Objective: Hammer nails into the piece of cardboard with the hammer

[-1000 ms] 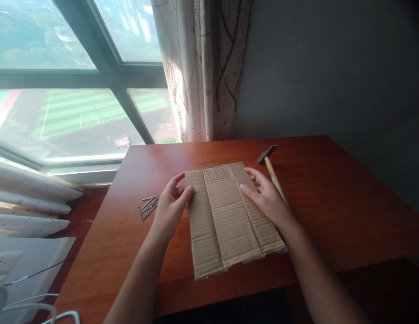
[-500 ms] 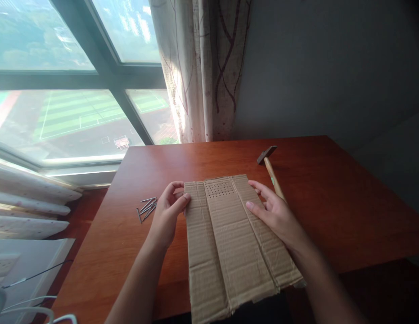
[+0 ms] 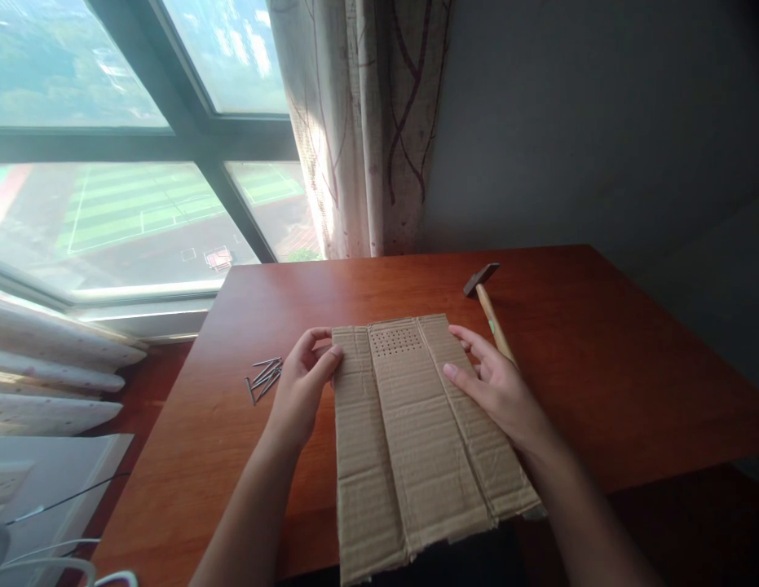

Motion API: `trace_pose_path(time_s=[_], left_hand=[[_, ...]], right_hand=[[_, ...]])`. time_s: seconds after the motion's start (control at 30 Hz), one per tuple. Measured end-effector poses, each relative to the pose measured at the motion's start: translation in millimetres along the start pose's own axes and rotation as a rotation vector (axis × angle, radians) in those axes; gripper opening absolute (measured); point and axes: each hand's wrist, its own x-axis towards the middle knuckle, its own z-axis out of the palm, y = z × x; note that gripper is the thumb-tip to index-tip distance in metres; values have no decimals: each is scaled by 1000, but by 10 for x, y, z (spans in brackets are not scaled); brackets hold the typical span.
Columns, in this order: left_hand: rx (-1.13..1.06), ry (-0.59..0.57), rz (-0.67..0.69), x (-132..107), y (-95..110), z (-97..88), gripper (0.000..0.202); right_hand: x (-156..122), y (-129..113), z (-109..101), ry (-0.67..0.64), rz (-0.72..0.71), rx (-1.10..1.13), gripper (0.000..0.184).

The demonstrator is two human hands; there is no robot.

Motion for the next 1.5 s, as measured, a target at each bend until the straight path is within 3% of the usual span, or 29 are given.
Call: trace_pose_path(time_s=[0.13,0.33,0.63,1.33,1.5], left_hand=[[5,41,16,13,-10,-3,43],[-61,8,9,9,-16,1,58],[-57,7,-1,9,-33,51,67],[-30,17,36,70,-102,53,63],[200,165,155,95,-103,-80,55]], right_hand=[[81,-34,86,35,5,37,60],[174,-38,151,35,-26,76,62],[247,-5,160,79,-47,72,62],[317,91,156,75,-76,12,59],[272,14,89,212,-291,-287,46]])
